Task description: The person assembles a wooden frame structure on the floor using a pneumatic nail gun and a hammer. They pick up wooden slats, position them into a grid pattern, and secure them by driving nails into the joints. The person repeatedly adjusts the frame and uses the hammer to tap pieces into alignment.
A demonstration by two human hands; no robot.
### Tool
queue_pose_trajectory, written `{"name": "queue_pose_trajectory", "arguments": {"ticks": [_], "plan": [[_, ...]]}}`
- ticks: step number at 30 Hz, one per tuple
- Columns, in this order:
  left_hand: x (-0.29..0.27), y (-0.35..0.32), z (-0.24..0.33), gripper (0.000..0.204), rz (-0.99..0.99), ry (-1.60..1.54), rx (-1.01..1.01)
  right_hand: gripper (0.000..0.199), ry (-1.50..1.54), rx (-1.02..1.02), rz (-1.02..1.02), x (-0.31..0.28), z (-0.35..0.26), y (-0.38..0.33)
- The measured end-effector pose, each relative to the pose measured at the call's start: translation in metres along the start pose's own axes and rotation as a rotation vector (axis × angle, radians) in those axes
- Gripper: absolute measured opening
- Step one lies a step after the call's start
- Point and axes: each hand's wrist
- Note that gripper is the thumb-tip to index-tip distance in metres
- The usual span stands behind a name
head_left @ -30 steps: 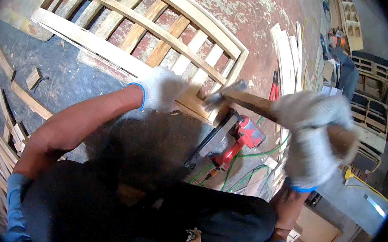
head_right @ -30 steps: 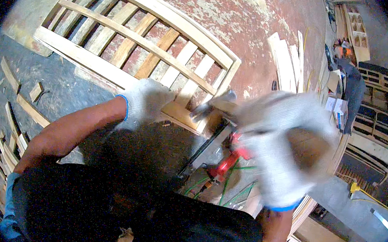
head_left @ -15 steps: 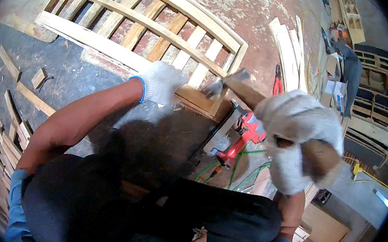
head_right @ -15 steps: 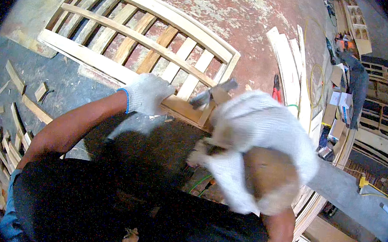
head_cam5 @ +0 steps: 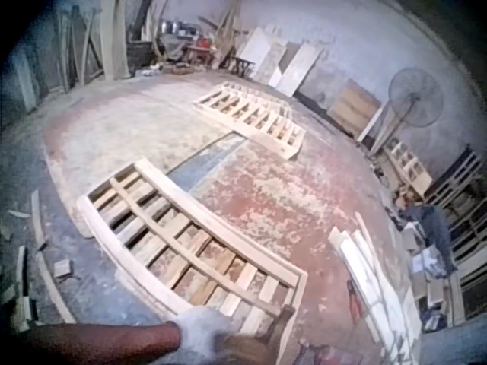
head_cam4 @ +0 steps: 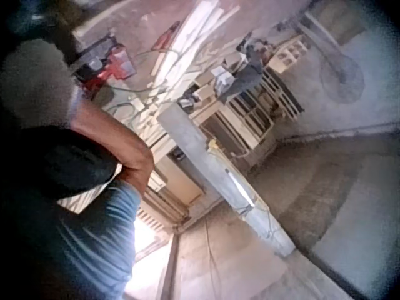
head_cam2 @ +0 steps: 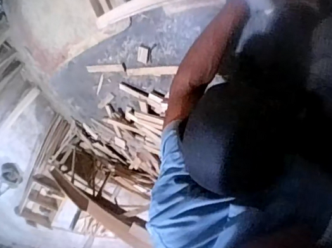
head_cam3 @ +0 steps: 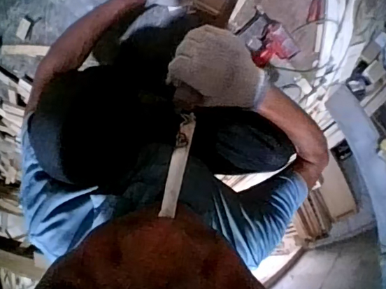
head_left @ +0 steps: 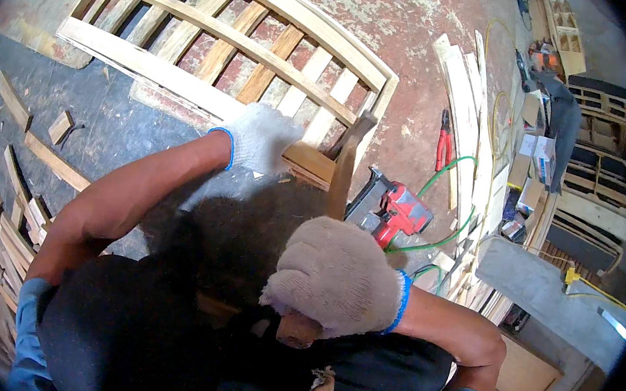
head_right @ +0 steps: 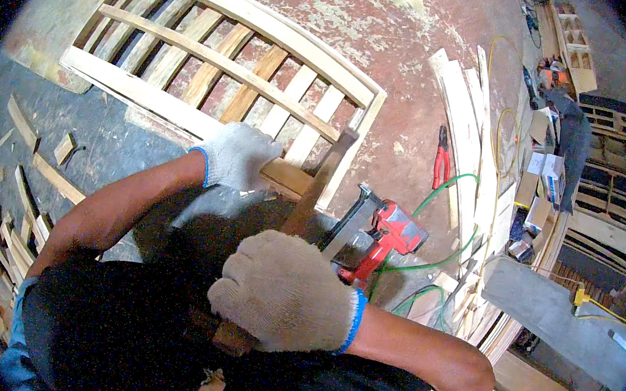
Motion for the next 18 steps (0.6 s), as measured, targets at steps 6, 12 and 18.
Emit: {"name": "queue_pose_trajectory", "arguments": {"ticks": [6, 12, 18], "plan": [[-0.006, 0.002, 0.002, 0.051, -0.083, -0.002, -0.056, 0.051, 0.211, 0.075, 0.102, -0.015, 0.017, -0.021], [-0.015, 0.004, 0.009, 0.056, -0.09, -0.035, -0.078, 0.065, 0.237, 0.116, 0.153, -0.028, 0.022, -0.025], [-0.026, 0.009, 0.013, 0.059, -0.257, 0.047, -0.117, 0.027, 0.399, 0.108, 0.498, -0.049, 0.03, -0.03]]}}
Point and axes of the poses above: each hand's wrist, its own y-axis towards the middle knuckle, its own x-axis out of the palm, z = x × y, and after that the axes turned 7 degrees about y, right-handed
